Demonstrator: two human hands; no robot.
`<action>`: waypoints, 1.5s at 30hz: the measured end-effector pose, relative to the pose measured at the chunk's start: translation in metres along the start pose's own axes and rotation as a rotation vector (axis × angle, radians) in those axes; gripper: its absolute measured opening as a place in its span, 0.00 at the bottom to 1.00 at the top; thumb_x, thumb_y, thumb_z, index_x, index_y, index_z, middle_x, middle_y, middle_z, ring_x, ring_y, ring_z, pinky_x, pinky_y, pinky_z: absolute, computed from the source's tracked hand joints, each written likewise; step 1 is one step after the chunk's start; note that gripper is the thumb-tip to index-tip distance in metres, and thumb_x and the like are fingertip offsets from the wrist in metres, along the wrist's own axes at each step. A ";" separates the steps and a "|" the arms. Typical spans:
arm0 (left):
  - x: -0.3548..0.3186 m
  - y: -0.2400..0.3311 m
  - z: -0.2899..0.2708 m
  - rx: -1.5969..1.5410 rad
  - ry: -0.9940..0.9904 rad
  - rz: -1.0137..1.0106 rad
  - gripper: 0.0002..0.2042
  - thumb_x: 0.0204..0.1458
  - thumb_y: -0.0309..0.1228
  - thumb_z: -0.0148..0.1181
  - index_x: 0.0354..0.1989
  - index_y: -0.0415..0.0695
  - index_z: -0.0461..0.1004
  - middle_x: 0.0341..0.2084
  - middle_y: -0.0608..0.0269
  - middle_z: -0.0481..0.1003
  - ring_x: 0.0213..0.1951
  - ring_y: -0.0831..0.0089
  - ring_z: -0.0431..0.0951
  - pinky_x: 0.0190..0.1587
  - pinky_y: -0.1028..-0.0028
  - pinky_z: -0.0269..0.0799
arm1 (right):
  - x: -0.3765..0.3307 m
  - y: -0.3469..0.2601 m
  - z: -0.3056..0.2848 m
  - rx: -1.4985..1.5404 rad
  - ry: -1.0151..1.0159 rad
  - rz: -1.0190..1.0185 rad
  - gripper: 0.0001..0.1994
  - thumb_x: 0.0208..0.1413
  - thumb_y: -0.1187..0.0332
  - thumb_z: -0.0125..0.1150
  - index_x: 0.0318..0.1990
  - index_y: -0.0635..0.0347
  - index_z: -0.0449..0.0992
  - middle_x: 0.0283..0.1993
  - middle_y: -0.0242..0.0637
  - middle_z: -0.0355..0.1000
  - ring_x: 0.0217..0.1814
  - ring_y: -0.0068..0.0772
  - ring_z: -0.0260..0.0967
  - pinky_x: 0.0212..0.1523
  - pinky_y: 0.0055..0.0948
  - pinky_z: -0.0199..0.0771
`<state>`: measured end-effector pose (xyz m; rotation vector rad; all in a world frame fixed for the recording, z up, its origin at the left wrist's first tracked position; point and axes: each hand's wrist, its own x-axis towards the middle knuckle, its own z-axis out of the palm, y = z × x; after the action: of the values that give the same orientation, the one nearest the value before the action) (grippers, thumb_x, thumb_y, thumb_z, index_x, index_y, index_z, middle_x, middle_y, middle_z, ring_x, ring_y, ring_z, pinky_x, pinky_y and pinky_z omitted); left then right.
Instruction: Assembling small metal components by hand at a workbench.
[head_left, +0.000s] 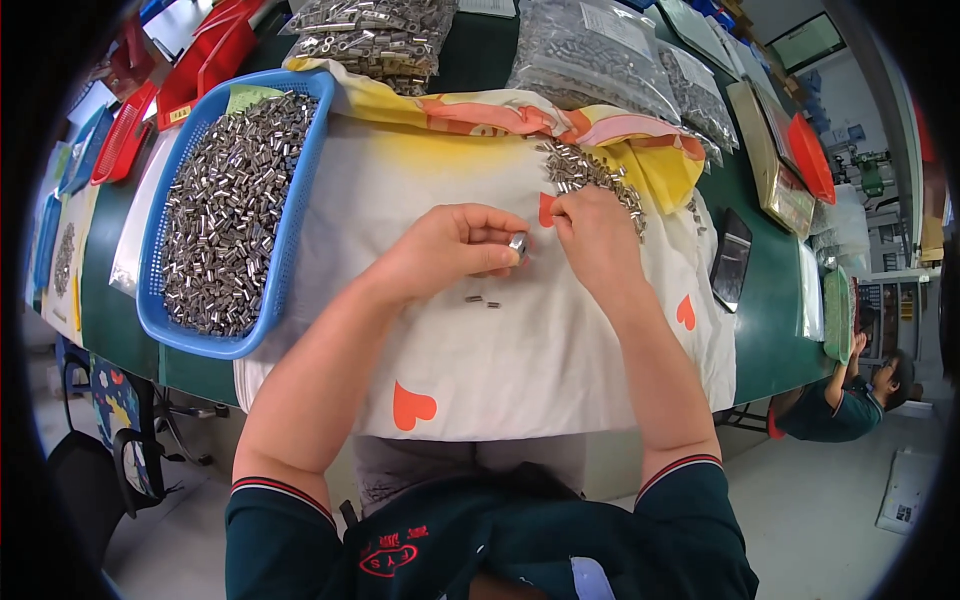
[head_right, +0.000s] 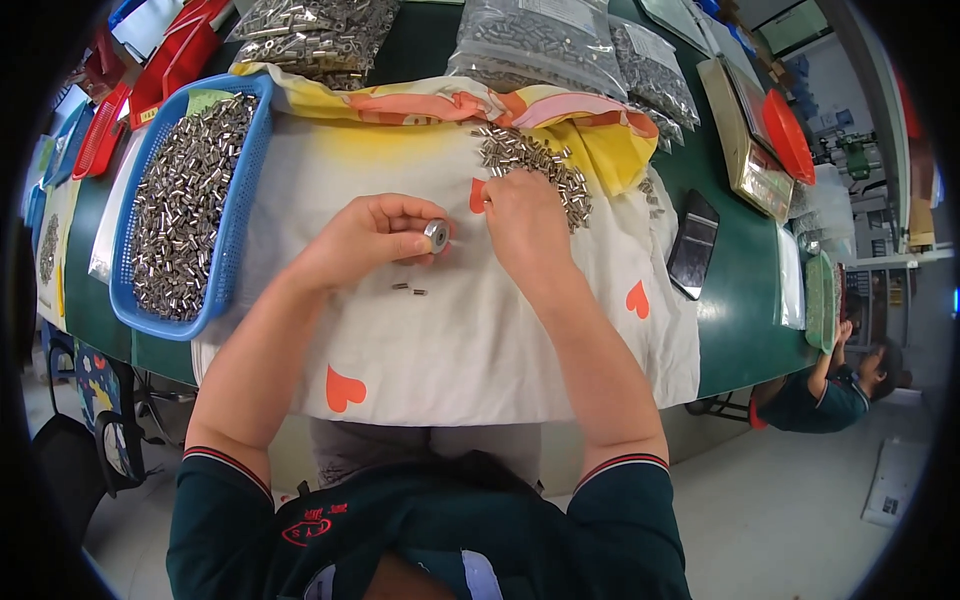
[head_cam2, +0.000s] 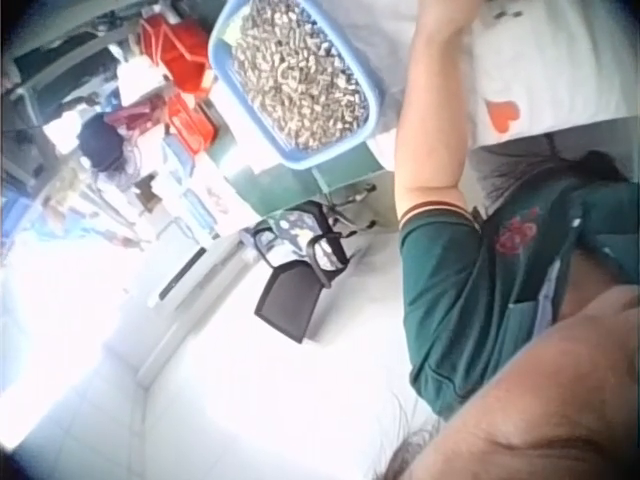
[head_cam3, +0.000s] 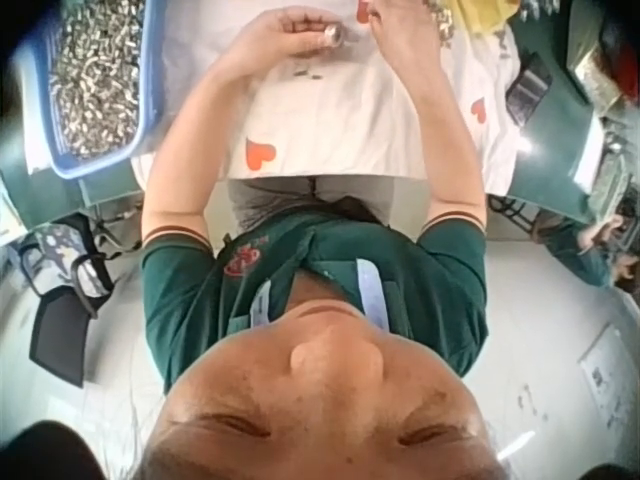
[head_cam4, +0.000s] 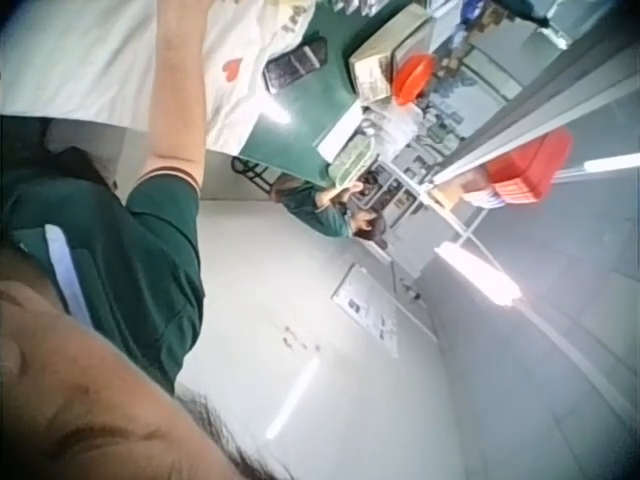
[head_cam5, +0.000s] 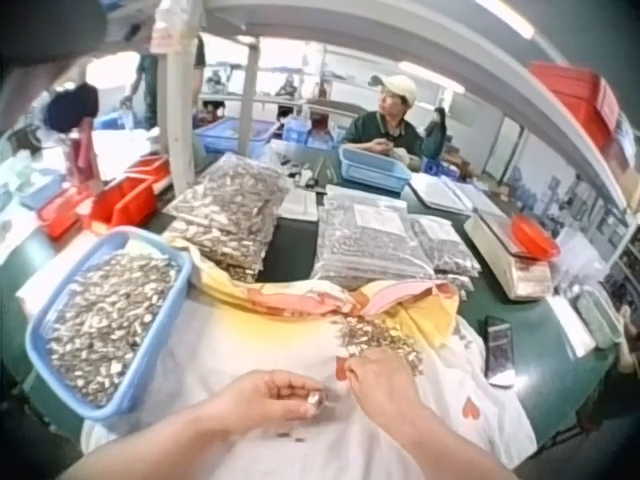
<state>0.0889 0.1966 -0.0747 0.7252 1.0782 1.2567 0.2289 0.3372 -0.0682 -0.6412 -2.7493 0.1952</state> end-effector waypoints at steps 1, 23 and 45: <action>-0.001 0.001 0.000 -0.040 0.017 -0.005 0.14 0.47 0.21 0.54 0.44 0.36 0.67 0.33 0.63 0.73 0.34 0.79 0.73 0.39 0.80 0.69 | 0.000 -0.003 -0.001 -0.010 0.014 -0.001 0.03 0.43 0.73 0.54 0.26 0.61 0.73 0.29 0.39 0.69 0.32 0.37 0.66 0.34 0.31 0.66; -0.003 0.000 0.004 -0.003 0.151 0.053 0.15 0.45 0.20 0.56 0.43 0.34 0.69 0.32 0.62 0.74 0.34 0.80 0.73 0.39 0.82 0.69 | -0.021 -0.037 -0.022 0.639 0.049 0.067 0.04 0.40 0.76 0.58 0.27 0.63 0.72 0.25 0.35 0.70 0.27 0.30 0.67 0.30 0.24 0.66; -0.012 0.007 0.001 0.156 -0.046 -0.061 0.13 0.42 0.23 0.60 0.38 0.36 0.71 0.29 0.69 0.73 0.31 0.84 0.70 0.35 0.82 0.68 | 0.001 -0.007 -0.002 -0.052 -0.053 0.061 0.02 0.40 0.75 0.53 0.22 0.63 0.72 0.23 0.42 0.67 0.30 0.41 0.66 0.34 0.36 0.65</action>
<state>0.0874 0.1867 -0.0658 0.8296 1.1608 1.1080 0.2256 0.3320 -0.0647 -0.7445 -2.7961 0.1569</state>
